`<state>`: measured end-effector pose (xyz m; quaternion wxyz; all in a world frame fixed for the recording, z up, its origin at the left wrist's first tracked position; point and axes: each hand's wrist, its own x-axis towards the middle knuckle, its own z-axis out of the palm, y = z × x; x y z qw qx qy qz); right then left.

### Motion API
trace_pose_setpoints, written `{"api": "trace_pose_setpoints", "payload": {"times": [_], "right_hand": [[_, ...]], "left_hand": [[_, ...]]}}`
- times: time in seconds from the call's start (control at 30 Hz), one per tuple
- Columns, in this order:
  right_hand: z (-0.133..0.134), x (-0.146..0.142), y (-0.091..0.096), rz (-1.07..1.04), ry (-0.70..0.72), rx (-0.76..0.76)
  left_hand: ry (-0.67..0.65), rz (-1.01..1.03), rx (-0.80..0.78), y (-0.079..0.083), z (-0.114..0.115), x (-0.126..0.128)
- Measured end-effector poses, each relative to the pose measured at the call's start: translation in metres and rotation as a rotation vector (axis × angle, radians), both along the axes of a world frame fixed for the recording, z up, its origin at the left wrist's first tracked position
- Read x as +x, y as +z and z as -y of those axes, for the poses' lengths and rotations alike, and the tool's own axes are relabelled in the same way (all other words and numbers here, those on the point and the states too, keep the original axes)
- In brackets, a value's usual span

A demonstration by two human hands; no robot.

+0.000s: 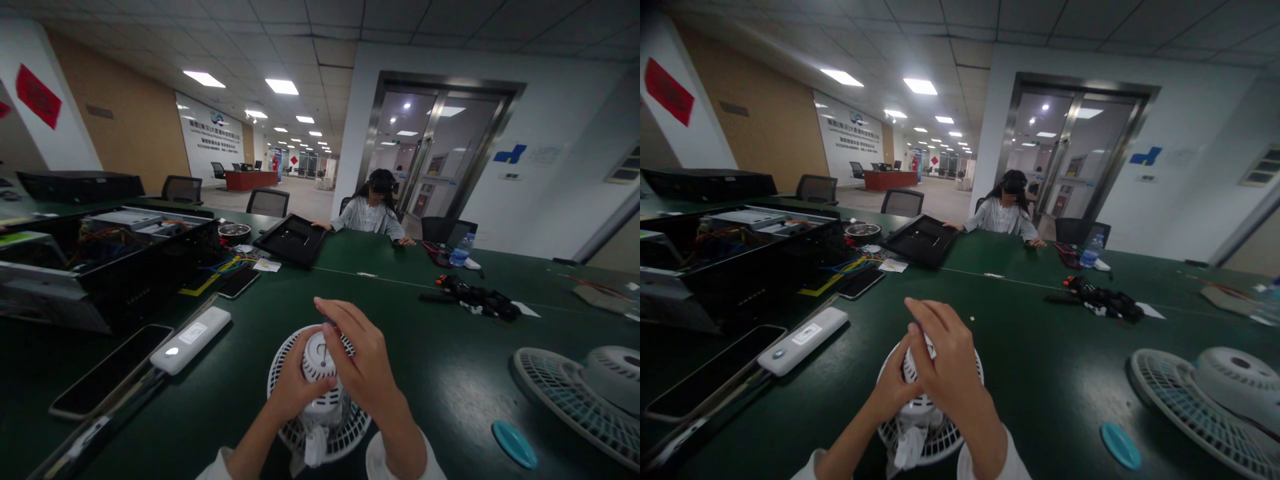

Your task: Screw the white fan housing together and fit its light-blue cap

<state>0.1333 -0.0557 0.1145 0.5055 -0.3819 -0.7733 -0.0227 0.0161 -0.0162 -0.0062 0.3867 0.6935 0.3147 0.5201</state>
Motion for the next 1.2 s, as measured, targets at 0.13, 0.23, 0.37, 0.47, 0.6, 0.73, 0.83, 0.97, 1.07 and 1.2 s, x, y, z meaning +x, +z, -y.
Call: {"api": "trace_pose_setpoints", "payload": {"times": [0.13, 0.23, 0.37, 0.47, 0.6, 0.73, 0.83, 0.97, 1.07, 1.2], "right_hand": [[0.001, 0.000, -0.001, -0.018, 0.087, 0.002], [0.000, -0.004, -0.003, -0.024, -0.008, 0.052], [0.000, -0.004, -0.002, -0.014, -0.095, 0.073], [0.002, 0.000, -0.001, 0.024, -0.029, 0.048], [0.003, 0.001, -0.002, 0.027, 0.023, 0.064], [0.001, -0.004, -0.002, 0.014, -0.107, 0.151], [0.003, -0.003, -0.001, 0.021, -0.082, 0.106], [0.005, -0.001, 0.000, 0.061, 0.065, 0.027], [0.004, -0.003, -0.001, 0.059, 0.004, 0.067], [0.002, -0.004, -0.001, 0.056, -0.142, 0.131]], "left_hand": [[-0.009, 0.017, 0.023, 0.001, 0.000, 0.001], [0.017, 0.001, 0.004, -0.001, 0.000, 0.001], [0.015, 0.007, 0.006, 0.002, 0.001, 0.001], [-0.018, 0.034, 0.019, 0.007, 0.003, 0.001], [-0.015, 0.025, 0.024, 0.006, 0.002, 0.001], [0.016, -0.018, 0.014, 0.000, 0.001, 0.000], [0.006, -0.020, 0.020, 0.000, 0.001, 0.000], [-0.008, 0.001, 0.031, 0.001, 0.001, 0.000], [0.010, -0.019, 0.006, -0.002, 0.000, 0.001], [0.022, -0.022, -0.004, -0.004, 0.000, 0.002]]}}
